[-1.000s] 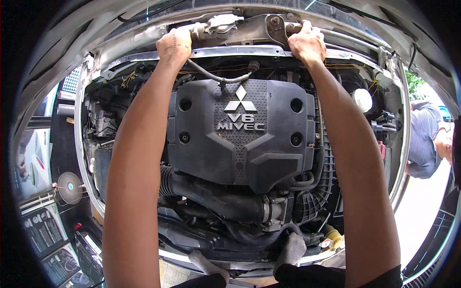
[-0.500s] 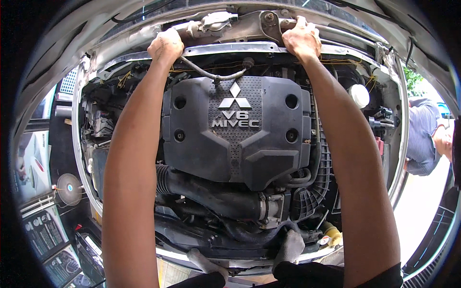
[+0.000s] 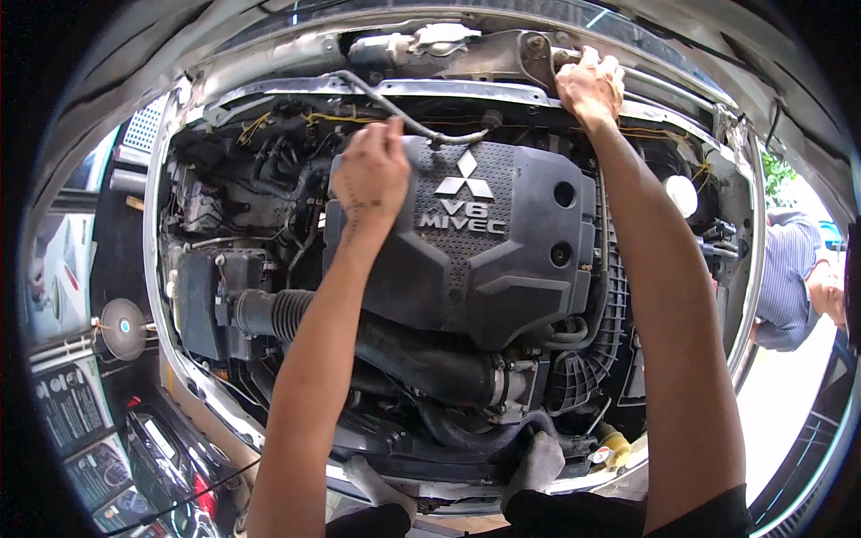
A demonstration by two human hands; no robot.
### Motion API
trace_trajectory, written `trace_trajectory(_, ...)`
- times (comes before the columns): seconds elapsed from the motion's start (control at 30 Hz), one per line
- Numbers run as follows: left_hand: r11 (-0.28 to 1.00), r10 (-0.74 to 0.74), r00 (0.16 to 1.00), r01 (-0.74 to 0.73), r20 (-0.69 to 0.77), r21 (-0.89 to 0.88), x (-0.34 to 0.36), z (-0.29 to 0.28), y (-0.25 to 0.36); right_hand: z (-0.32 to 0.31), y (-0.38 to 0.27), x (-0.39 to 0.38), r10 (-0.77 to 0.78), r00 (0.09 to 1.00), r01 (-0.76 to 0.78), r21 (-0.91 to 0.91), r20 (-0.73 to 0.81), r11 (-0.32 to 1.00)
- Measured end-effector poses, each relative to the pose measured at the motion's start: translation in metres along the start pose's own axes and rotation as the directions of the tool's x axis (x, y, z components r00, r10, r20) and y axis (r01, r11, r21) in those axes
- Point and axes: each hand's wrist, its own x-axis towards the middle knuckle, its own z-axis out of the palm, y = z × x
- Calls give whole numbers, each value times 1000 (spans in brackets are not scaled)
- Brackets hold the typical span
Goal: Removing and inspecting components within a vehicle's engine bay.
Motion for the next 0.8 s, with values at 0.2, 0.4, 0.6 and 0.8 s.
trace_trajectory(0.2,993,61,996,-68,69,99,5,9,16,0,-28,3,-376,825,432,42,-422,901)
trace_trajectory(0.4,989,60,996,-69,71,132,1,1,3,-20,-193,-9,-879,467,884,53,-97,464)
trace_trajectory(0.6,993,79,996,-83,52,86,4,6,17,21,-230,4,-992,121,993,-2,41,121)
trace_trajectory(0.8,988,132,991,-129,-23,89,5,13,15,17,-230,15,-999,-13,981,196,53,-3)
